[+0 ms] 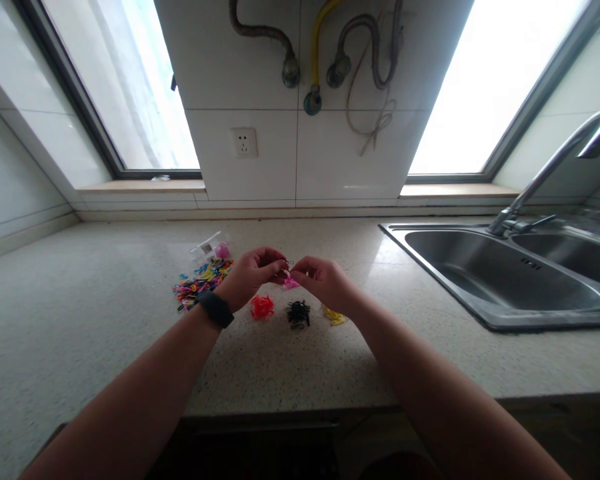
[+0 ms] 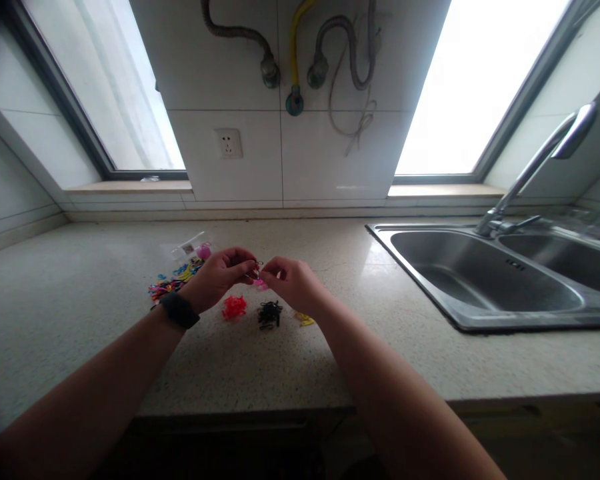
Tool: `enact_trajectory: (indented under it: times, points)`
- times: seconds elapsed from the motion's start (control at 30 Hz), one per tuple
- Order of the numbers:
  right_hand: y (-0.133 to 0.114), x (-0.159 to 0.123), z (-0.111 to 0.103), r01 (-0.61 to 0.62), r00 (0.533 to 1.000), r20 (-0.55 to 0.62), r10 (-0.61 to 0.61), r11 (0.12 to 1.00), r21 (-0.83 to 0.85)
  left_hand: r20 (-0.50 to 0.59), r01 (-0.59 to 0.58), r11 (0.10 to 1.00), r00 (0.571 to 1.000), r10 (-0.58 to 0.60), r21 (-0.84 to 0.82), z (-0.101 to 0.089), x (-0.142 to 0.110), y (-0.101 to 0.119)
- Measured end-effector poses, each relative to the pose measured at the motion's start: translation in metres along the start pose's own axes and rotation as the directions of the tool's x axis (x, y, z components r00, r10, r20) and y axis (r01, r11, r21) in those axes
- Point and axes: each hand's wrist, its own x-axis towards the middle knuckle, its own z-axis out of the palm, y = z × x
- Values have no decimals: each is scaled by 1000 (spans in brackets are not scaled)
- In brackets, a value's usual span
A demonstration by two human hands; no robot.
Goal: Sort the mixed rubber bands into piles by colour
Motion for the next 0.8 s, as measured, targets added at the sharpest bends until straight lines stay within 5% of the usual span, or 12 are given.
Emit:
enact_trajectory:
  times: [0.8]
  points:
    - [-3, -2, -1, -45, 998, 40, 47, 998, -45, 35, -29, 998, 999, 31, -56, 1, -2, 1]
